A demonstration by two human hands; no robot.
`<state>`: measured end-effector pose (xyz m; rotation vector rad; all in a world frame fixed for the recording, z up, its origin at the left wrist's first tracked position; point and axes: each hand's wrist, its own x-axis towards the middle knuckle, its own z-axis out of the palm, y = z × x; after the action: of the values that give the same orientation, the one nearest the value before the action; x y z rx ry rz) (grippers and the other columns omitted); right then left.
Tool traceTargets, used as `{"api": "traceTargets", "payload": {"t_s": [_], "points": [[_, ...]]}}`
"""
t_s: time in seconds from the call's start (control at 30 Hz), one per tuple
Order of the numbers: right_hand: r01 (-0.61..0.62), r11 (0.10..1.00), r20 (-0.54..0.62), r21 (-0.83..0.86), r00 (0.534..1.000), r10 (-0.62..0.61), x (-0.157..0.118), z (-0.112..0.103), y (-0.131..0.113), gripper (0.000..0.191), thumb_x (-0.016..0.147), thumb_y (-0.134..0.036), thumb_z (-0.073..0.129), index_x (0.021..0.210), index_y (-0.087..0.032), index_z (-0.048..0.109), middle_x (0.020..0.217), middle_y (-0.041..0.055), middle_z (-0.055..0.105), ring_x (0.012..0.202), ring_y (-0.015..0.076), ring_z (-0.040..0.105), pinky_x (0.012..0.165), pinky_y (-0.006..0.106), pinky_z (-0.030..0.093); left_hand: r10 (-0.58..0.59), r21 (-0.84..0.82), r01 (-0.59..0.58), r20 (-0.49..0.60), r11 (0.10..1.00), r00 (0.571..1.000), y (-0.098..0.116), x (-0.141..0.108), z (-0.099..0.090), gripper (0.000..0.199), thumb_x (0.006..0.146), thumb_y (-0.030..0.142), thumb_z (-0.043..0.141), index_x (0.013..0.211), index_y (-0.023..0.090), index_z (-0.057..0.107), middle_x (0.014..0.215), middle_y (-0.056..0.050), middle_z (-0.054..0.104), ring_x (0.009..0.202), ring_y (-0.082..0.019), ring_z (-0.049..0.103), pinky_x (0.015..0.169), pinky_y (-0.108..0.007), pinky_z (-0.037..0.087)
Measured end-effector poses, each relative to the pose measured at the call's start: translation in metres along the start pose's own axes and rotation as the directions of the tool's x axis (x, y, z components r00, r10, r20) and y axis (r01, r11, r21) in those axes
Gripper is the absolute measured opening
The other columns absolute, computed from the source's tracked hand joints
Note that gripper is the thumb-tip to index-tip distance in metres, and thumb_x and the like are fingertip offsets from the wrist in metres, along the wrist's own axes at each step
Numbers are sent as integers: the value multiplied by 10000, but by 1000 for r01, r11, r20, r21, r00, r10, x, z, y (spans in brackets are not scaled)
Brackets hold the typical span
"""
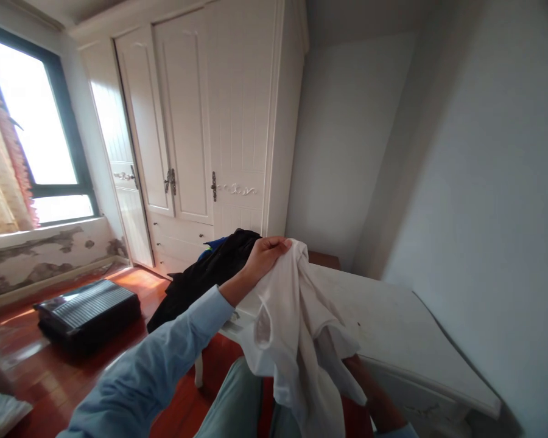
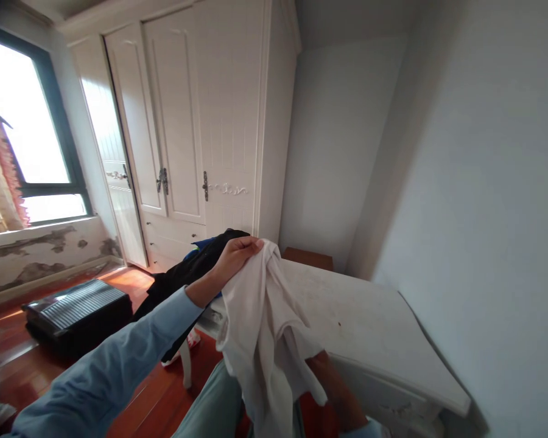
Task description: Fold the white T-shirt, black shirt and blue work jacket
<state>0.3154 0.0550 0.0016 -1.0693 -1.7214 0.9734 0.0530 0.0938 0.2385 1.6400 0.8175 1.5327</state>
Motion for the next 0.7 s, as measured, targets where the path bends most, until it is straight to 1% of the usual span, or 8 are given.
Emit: {"api": "traceTargets", "payload": {"t_s": [0.17,0.3,0.37,0.43,0.5,0.57,0.63,0.7], "points": [[-182,971,132,154,978,162,-14,1,-50,576,708,-585,804,1173,-249,764,1143,124,779,1093,346,707,1018,543,542,93,260,-93,12,961,996,-9,2,7,399,869,552,657,776,177,756,710,-3,683,675,-147,588,652,-260,462],[-85,996,86,1,993,85,27,-44,-103,404,655,-538,808,894,-213,799,974,105,798,984,348,714,934,505,579,157,724,-257,204,640,966,-2,32,-7,245,938,262,574,885,234,811,940,-34,802,908,-212,711,848,-306,506],[-12,1000,-26,-23,1000,11,63,-81,-132,360,697,-524,747,849,-201,795,880,71,788,901,311,720,853,451,593,149,834,-247,199,494,969,8,59,-17,269,919,173,554,909,237,815,976,-49,808,943,-229,720,875,-333,507],[68,996,-318,-64,944,-85,99,-120,-164,349,697,-465,739,890,-180,793,819,48,769,797,261,700,748,399,586,257,889,-188,83,417,963,23,89,-23,267,900,142,555,914,224,808,983,-65,801,952,-240,714,873,-355,505],[220,967,-570,-125,782,-252,128,-153,-197,384,713,-413,725,994,-157,784,858,46,762,758,223,674,698,370,565,462,894,-181,-33,410,886,42,113,-25,260,923,165,540,938,206,796,1009,-79,784,967,-235,697,880,-359,490],[351,906,-626,-238,658,-419,147,-176,-222,415,761,-384,699,1101,-154,761,933,55,760,770,202,664,699,360,554,622,863,-236,-111,447,775,58,128,-23,268,968,226,511,964,181,775,1011,-86,762,957,-213,678,870,-340,474],[403,841,-558,-360,630,-540,154,-189,-231,413,796,-357,679,1151,-155,742,969,59,756,803,194,665,735,362,549,662,805,-295,-155,515,734,63,134,-19,301,1000,301,489,964,155,749,930,-74,740,889,-185,661,826,-310,464],[356,822,-447,-445,706,-548,152,-196,-220,379,785,-342,685,1102,-143,748,918,52,751,797,194,658,746,360,538,592,746,-297,-158,596,790,53,130,-16,333,1003,361,487,945,138,727,823,-52,709,802,-170,636,770,-292,457]]}}
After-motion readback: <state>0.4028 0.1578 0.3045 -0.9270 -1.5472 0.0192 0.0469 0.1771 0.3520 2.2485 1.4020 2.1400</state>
